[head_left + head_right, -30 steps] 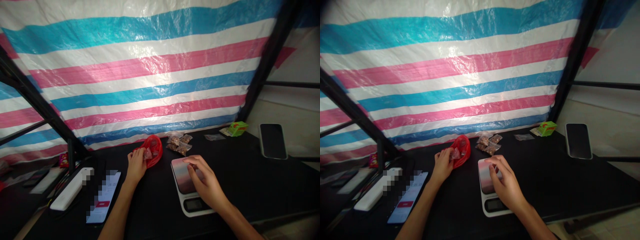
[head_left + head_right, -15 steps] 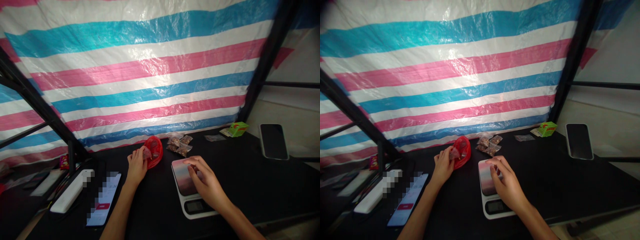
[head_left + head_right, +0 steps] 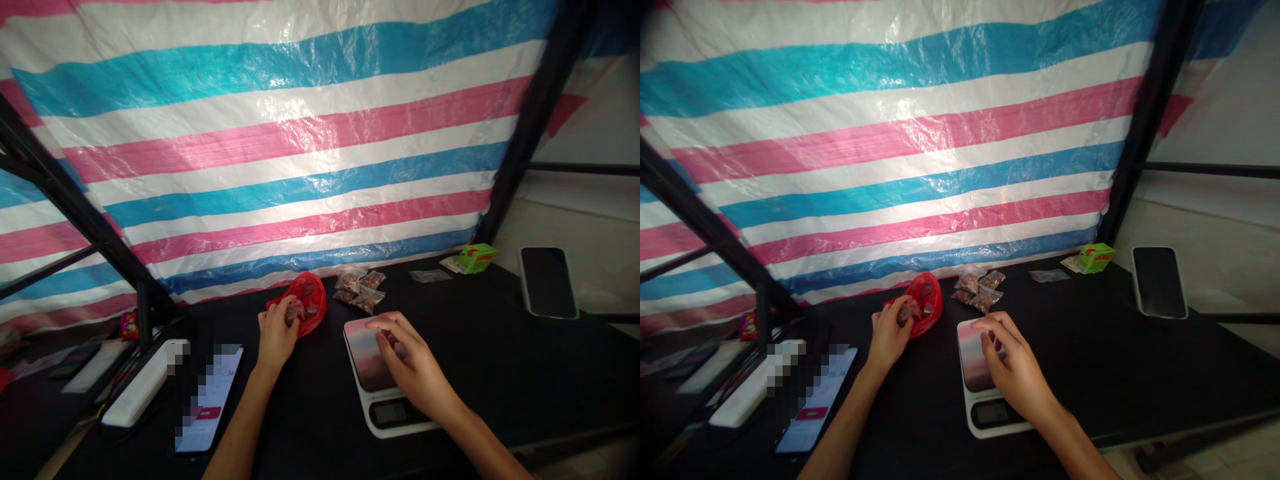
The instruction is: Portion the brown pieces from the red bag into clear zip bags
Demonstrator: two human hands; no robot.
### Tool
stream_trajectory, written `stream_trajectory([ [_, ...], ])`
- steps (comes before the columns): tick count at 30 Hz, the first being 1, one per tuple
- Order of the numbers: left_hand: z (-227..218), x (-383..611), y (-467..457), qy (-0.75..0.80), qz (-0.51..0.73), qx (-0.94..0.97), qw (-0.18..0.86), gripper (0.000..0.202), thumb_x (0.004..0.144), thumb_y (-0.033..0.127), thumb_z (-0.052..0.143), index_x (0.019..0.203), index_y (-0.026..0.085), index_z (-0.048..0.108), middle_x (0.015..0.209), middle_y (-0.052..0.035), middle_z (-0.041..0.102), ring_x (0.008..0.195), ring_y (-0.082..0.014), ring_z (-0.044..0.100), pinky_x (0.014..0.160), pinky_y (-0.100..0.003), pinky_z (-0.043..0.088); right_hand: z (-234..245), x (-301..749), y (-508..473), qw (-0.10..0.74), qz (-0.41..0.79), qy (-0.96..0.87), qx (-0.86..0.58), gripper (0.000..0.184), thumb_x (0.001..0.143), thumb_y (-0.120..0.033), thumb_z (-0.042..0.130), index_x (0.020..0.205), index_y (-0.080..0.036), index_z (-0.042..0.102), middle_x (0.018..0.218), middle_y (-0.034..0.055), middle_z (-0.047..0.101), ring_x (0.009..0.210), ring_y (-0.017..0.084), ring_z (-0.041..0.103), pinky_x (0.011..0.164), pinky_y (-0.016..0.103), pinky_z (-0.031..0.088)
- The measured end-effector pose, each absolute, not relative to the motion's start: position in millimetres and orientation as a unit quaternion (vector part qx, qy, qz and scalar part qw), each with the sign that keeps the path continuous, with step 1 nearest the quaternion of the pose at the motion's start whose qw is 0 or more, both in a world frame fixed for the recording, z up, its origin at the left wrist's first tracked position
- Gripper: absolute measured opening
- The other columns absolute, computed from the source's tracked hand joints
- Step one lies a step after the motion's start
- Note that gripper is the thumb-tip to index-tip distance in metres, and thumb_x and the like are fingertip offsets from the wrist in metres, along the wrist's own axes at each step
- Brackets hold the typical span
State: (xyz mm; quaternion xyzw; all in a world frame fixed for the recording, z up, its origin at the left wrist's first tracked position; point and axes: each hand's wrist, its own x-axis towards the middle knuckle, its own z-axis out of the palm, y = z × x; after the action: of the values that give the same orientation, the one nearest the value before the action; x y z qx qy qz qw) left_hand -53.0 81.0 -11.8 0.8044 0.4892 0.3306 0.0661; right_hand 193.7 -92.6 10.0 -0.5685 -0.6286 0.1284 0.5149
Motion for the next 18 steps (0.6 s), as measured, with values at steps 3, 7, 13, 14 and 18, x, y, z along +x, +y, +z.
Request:
stream_trajectory([
  [3,-11.2,-53.4,81.3,0.493,0.331,0.803,0.055,0.037,0.091,0.02,0.063,0.127,0.028,0.063,0.119,-0.0068,0.075,0.109,-0.0288,0.066,0.094,-0.044,0.041,9.1,194.3,-92.6,0.514,0.137,-0.629,-0.567,0.024,0.106,-0.03,0.05,0.124,-0.031,0.067,0.117,0.0047,0.063,0.093,0.019,0.066,0.077,0.029,0.055],
  [7,-10.3,-55.2,81.4,0.495,0.325,0.804,0.04,0.033,0.093,0.025,0.065,0.126,0.027,0.064,0.121,-0.0075,0.075,0.111,-0.0296,0.065,0.093,-0.044,0.04,7.8,194.7,-92.0,0.514,0.15,-0.627,-0.566,0.024,0.107,-0.031,0.049,0.124,-0.031,0.066,0.118,0.0053,0.062,0.094,0.019,0.066,0.075,0.029,0.055],
  [13,-10.5,-54.1,81.1,0.493,0.363,0.788,0.064,0.034,0.096,0.026,0.061,0.13,0.027,0.062,0.121,-0.0078,0.074,0.112,-0.0285,0.066,0.101,-0.049,0.039,8.1,194.7,-92.1,0.51,0.159,-0.627,-0.567,0.025,0.107,-0.031,0.049,0.124,-0.03,0.066,0.117,0.0056,0.063,0.09,0.018,0.066,0.073,0.029,0.055],
  [14,-10.1,-53.1,80.4,0.493,0.378,0.781,0.067,0.034,0.097,0.029,0.061,0.131,0.027,0.061,0.121,-0.0078,0.073,0.112,-0.0285,0.066,0.104,-0.051,0.038,8.2,194.7,-92.2,0.509,0.16,-0.627,-0.567,0.025,0.107,-0.031,0.049,0.125,-0.031,0.066,0.117,0.0055,0.063,0.089,0.018,0.066,0.072,0.029,0.055],
  [18,-7.9,-46.7,72.8,0.484,0.449,0.744,0.099,0.036,0.098,0.034,0.06,0.133,0.026,0.058,0.123,-0.0092,0.072,0.111,-0.0288,0.066,0.105,-0.051,0.042,10.2,194.0,-92.1,0.509,0.145,-0.635,-0.563,0.025,0.106,-0.03,0.05,0.125,-0.031,0.066,0.116,0.0055,0.064,0.087,0.018,0.066,0.073,0.029,0.056],
])
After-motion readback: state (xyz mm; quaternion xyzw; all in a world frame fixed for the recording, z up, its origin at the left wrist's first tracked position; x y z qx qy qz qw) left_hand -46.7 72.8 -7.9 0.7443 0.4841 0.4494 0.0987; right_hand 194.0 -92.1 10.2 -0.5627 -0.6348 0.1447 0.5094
